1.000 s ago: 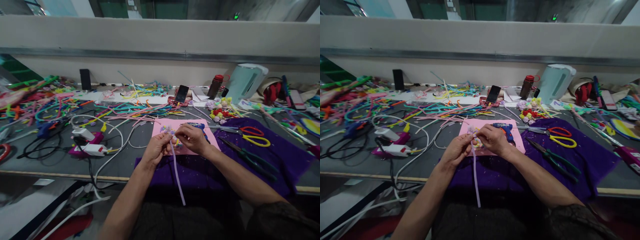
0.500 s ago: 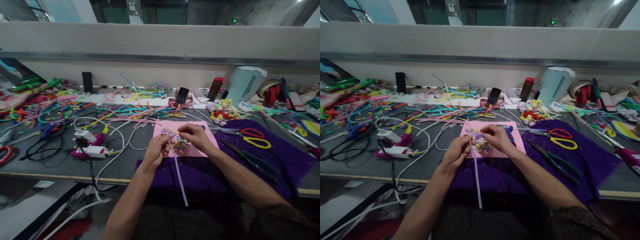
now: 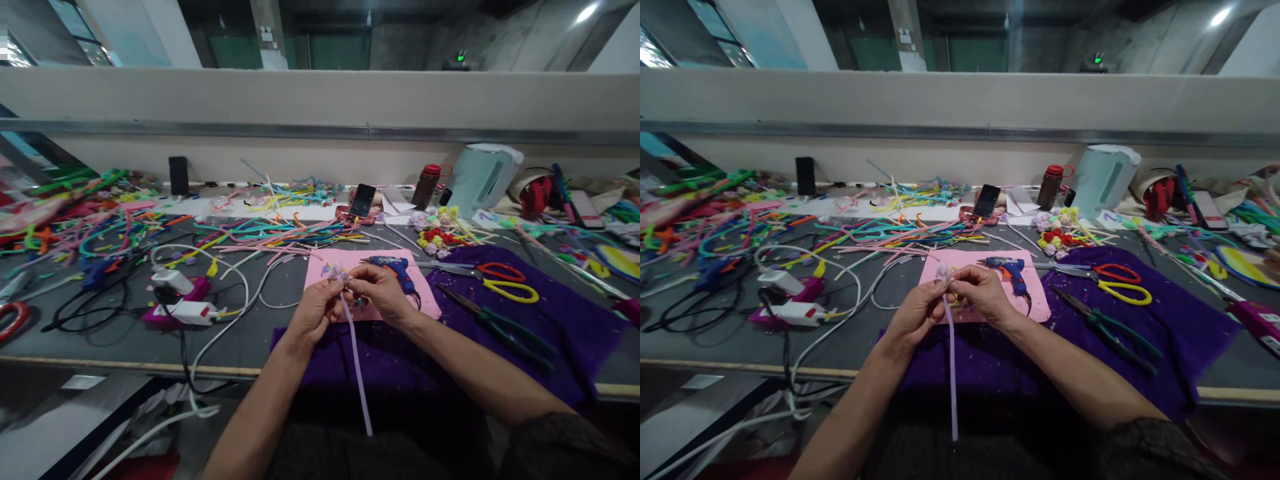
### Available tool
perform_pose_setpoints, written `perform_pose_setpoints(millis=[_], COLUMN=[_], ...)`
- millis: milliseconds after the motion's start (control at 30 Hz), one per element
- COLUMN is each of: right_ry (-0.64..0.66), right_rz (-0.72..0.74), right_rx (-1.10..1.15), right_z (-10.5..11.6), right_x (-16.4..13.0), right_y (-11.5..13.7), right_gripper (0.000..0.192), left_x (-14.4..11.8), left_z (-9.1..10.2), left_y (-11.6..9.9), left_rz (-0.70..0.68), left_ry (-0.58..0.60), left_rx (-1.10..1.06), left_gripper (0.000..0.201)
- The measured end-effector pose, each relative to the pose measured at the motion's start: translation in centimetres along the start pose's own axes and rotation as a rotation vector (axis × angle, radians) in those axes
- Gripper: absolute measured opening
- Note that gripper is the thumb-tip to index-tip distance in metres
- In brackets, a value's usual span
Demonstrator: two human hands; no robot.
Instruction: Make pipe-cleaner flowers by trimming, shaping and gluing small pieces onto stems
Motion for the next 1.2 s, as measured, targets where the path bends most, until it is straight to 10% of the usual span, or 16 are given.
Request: perform_pose_setpoints(millis=[667,967,1200], right_ry=[0.137,0.181,0.290], right_rz=[0.505,-0.145,-0.320], right_rx=[-0.686,-0.176,0.196], right_z=[0.9,1.6,1.2], right_x=[-0.2,0.4,0.2], right_y=[2.7,-0.2,-1.7], right_gripper=[0.005,0.022,0.022], left_x=[-0.1,-0.4,-0.4], left_z=[0.3,-0.1,-0.1], left_y=[0.4,0.1,-0.1], left_rz=[0.058,0.062,0.046], left_ry=[0.042,0.012,0.037], left_rx=[0.126,0.149,0.131], left_gripper=[0.027,0.030,0.028])
Point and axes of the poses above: each hand's wrist, its own x-axis towards the middle knuckle, its own z-axis out of the back of the hand, y = z × x, the point moved 5 cm from there along x, towards the middle knuckle, and after that the axes turned 4 degrees about z, right-handed, at the moved point
